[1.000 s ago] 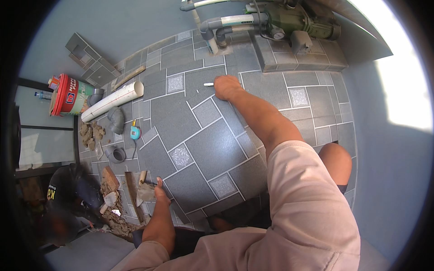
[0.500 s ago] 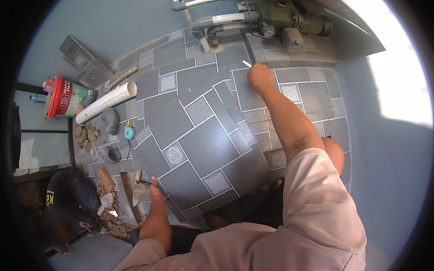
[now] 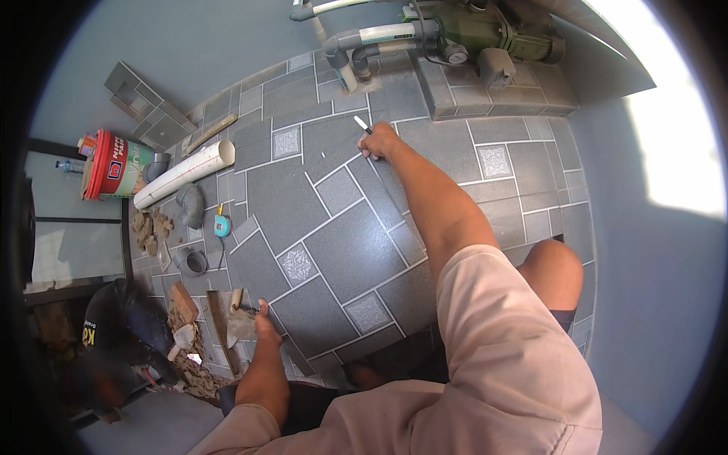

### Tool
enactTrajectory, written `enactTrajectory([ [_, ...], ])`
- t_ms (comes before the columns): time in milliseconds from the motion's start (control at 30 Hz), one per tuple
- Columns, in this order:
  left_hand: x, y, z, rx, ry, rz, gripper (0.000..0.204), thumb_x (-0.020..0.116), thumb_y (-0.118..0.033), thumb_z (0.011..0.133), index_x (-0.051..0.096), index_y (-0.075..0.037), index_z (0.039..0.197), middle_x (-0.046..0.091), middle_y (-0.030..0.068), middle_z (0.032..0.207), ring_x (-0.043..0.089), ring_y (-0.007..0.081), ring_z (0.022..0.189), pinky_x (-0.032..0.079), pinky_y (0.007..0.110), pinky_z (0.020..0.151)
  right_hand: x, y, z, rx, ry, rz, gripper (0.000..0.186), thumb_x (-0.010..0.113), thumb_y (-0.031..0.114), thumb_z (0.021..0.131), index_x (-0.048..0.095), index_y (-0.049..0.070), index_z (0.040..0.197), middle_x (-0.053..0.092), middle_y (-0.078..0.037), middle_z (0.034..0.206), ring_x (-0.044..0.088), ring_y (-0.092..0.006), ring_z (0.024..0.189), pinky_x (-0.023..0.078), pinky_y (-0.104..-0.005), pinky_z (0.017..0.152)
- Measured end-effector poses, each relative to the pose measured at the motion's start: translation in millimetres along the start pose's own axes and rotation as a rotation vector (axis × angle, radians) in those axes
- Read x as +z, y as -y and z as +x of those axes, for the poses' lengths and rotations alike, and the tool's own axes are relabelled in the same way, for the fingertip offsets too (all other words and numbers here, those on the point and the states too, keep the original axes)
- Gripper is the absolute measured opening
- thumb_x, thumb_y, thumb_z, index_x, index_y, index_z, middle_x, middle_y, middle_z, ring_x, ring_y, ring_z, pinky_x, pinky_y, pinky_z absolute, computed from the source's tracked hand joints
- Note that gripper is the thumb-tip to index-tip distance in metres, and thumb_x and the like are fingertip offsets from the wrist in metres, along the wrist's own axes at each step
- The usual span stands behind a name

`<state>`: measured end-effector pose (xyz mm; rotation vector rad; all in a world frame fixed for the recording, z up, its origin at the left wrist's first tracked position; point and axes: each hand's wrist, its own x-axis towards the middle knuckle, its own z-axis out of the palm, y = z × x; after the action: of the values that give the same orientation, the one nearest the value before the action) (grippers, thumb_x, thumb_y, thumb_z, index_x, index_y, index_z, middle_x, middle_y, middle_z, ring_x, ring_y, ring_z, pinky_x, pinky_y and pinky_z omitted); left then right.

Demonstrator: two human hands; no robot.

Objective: The person measures and marks a grey floor tile using a tape measure and a white marker. They repeatedly position the tile on the floor to check fit and alignment, then measure and mark it again. The person is sitting on the floor during the process.

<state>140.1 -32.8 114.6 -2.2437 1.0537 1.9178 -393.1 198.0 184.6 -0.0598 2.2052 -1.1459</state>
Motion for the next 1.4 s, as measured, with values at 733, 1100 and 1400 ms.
enactTrajectory([
  [733,-1,-1,-3,-0.040,0.013,0.045,0.110,0.070,-0.069,0.085,0.026,-0.005,0.163,0.029,0.0172,0.168,0.027,0.0396,0.153,0.011,0.063,0.123,-17,30,5,0.006,0.245,-0.144,0.012,0.067,0.000,0.084,0.072,-0.002,0.094,0.074,-0.012,0.075,0.062,-0.0145,0.055,0.047,-0.0309,0.051],
  [1100,3,-1,1,-0.018,0.026,0.014,0.103,0.068,-0.067,0.088,0.034,0.000,0.159,0.032,0.0191,0.166,0.028,0.0399,0.152,0.012,0.063,0.122,-13,7,17,0.003,0.196,-0.170,0.011,0.069,0.011,0.086,0.074,0.003,0.079,0.072,-0.008,0.068,0.064,-0.0151,0.052,0.046,-0.0353,0.048],
  [1400,5,-2,-4,0.001,-0.017,0.040,0.106,0.070,-0.066,0.087,0.031,0.002,0.159,0.031,0.0201,0.166,0.028,0.0406,0.152,0.013,0.063,0.122,-12,12,9,-0.042,0.161,-0.238,0.008,0.066,0.009,0.090,0.073,0.005,0.090,0.073,-0.003,0.071,0.061,-0.0111,0.050,0.046,-0.0321,0.050],
])
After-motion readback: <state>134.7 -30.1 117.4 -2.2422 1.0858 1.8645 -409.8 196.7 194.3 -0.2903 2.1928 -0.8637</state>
